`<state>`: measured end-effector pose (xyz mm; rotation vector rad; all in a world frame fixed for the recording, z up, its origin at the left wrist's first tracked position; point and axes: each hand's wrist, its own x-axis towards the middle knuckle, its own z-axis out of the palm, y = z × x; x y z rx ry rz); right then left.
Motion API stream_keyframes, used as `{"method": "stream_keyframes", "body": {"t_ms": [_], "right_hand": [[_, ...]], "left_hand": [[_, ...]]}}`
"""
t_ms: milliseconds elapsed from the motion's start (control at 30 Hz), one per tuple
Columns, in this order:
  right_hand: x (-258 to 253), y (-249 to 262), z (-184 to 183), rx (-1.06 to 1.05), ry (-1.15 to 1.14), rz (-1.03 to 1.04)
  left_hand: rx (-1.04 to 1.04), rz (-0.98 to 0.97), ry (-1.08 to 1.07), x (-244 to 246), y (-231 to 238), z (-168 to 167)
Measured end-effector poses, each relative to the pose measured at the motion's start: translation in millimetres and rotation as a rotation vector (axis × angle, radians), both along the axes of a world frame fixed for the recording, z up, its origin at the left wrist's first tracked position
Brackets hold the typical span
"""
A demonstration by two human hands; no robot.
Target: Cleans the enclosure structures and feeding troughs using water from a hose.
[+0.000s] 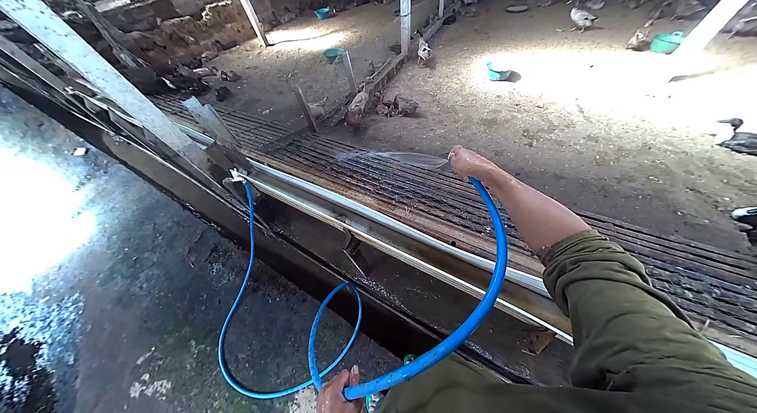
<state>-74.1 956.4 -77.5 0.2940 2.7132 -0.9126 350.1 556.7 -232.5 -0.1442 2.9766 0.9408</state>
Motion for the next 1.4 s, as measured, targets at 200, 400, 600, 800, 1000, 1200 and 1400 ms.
{"method": "stream_keyframes", "body": {"t_ms": [200, 400, 600, 800, 1000, 1200, 1400], "right_hand": [[-0.2, -1.7, -0.3, -0.046, -0.008, 0.001], [-2.8, 0.2, -1.4, -0.073, 0.006, -0.029], [-3.1, 0.1, 1.3, -0.036, 0.011, -0.048], [2.5, -0.6, 0.3, -0.132, 0.020, -0.028], [6.4, 8.8, -4.5, -0.110, -0.050, -0.006], [10.1, 36.7, -31.3, 0.081, -0.117, -0.057], [18.8, 56.9, -61.5, 0.076, -0.159, -0.152]], "left_hand": [[-0.008, -0.014, -0.001, -1.1, -4.3, 0.8], [-0.017, -0.019, -0.022, -2.1, -7.3, 1.5], [-0.024, -0.016, -0.057, -4.4, -9.3, 4.3], [-0.029, -0.035, -0.041, -5.6, -10.4, 1.8], [-0.018, -0.041, -0.033, -5.9, -6.5, -0.2], [-0.006, -0.048, -0.038, -9.2, 1.6, -1.9], [-0.008, -0.076, 0.010, -11.3, 1.4, -3.0]]}}
